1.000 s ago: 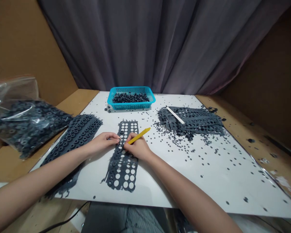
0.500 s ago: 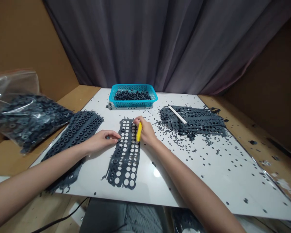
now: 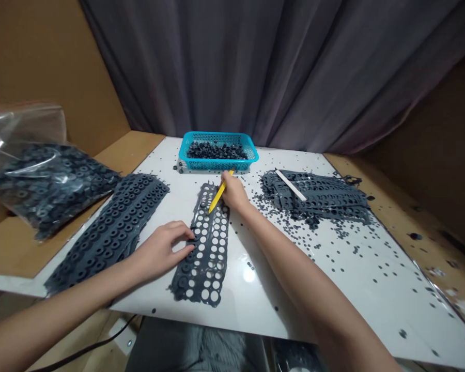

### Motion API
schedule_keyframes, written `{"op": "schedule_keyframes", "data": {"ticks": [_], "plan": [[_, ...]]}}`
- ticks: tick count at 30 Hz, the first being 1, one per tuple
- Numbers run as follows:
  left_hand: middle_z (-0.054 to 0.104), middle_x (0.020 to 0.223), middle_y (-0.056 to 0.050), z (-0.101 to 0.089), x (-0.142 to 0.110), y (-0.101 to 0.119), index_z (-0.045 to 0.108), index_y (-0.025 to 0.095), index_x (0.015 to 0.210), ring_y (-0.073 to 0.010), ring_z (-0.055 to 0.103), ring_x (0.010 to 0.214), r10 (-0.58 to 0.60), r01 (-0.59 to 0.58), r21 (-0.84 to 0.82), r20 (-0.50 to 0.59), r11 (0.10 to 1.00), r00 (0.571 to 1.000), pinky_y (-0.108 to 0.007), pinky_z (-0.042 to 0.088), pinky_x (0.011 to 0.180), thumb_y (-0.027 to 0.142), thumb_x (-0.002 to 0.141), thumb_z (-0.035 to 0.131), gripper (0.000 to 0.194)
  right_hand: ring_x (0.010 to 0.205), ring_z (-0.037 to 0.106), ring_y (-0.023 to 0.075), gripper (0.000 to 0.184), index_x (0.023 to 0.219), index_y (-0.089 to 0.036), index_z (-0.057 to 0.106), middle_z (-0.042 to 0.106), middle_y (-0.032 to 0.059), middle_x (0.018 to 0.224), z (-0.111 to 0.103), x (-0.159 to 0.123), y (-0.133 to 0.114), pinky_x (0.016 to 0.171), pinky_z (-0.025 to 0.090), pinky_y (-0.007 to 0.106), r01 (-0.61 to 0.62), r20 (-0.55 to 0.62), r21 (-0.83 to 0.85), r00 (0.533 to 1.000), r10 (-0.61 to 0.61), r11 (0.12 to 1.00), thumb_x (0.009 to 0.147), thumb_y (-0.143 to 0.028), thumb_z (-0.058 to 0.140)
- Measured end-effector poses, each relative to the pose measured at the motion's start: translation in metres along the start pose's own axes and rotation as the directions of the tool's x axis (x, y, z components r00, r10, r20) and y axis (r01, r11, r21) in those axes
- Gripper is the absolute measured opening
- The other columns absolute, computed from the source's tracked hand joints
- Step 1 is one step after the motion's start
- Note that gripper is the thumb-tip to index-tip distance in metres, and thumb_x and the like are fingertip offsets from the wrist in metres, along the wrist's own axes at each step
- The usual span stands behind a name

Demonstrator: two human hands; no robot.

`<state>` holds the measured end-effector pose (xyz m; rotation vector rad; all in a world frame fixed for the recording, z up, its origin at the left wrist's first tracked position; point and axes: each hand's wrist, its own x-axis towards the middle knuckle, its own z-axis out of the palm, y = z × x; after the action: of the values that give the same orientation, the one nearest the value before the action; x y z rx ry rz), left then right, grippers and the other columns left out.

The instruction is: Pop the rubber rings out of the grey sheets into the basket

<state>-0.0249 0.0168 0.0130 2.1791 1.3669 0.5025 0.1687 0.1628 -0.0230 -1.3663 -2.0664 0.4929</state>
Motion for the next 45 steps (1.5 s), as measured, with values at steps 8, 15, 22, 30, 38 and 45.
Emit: {"op": "schedule_keyframes", "data": {"ticks": [8,15,22,30,38,45], "plan": [[0.066,0.086,-0.004,-0.004,0.01,-0.003,0.063,0.019,0.086,-0.0199,0.059,0.079,-0.09,0.09,0.005,-0.025,0.996,0.996,-0.03,0.043,0.074,0.031,0.082,0.05,0.017,0.084,0.051,0.0226,0.006,0.086,-0.02,0.046,0.057,0.0068,0.084,-0.011,0.013,-0.002,0.072,0.038,0.03,0.035,-0.137,-0.022,0.99,-0.037,0.999,0.081,-0.023,0.047],[0.067,0.082,-0.005,-0.009,0.036,-0.011,0.065,0.019,0.083,-0.0213,0.06,0.079,-0.06,0.059,0.031,0.032,0.998,0.998,-0.03,0.042,0.073,0.026,0.074,0.054,0.017,0.055,0.054,0.0154,0.033,0.086,-0.019,0.058,0.054,-0.0005,0.054,-0.004,-0.063,-0.045,0.057,0.041,0.025,-0.219,0.082,0.611,0.973,0.214,0.76,0.089,-0.029,0.027],[0.067,0.074,-0.002,-0.01,0.05,-0.015,0.07,0.02,0.083,-0.0198,0.059,0.071,-0.046,0.047,-0.012,0.111,0.999,0.993,-0.028,0.041,0.068,0.021,0.066,0.055,0.022,0.052,0.054,0.0127,0.015,0.068,-0.019,0.054,0.056,-0.002,0.054,0.011,-0.089,-0.049,0.052,0.041,0.023,-0.222,0.095,0.62,0.973,0.208,0.753,0.078,-0.021,0.043],[0.065,0.079,-0.005,-0.013,0.055,-0.015,0.068,0.019,0.081,-0.0198,0.058,0.074,0.068,-0.092,0.114,0.194,0.989,0.979,-0.029,0.042,0.07,0.017,0.071,0.053,0.019,0.055,0.051,0.0134,0.017,0.062,-0.02,0.046,0.053,-0.0021,0.055,0.013,-0.088,-0.052,0.057,0.039,0.024,-0.145,0.044,0.448,0.989,0.141,0.882,0.077,-0.016,0.04],[0.058,0.074,-0.006,-0.006,0.06,-0.02,0.062,0.018,0.074,-0.0201,0.055,0.078,0.256,-0.341,0.295,0.289,0.893,0.922,-0.031,0.044,0.076,0.018,0.081,0.047,0.016,0.056,0.046,0.0153,0.014,0.063,-0.021,0.04,0.047,-0.001,0.056,0.011,-0.089,-0.061,0.055,0.032,0.025,-0.131,0.035,0.208,0.991,0.126,0.969,0.077,-0.02,0.041],[0.058,0.082,-0.008,0.0,0.051,-0.029,0.056,0.016,0.081,-0.0196,0.053,0.079,0.258,-0.316,0.275,0.228,0.908,0.939,-0.03,0.042,0.073,0.018,0.088,0.035,0.022,0.059,0.048,0.0152,0.013,0.064,-0.021,0.041,0.053,-0.0004,0.06,0.01,-0.093,-0.059,0.056,0.032,0.024,-0.148,0.032,0.258,0.989,0.145,0.955,0.077,-0.02,0.041]]}}
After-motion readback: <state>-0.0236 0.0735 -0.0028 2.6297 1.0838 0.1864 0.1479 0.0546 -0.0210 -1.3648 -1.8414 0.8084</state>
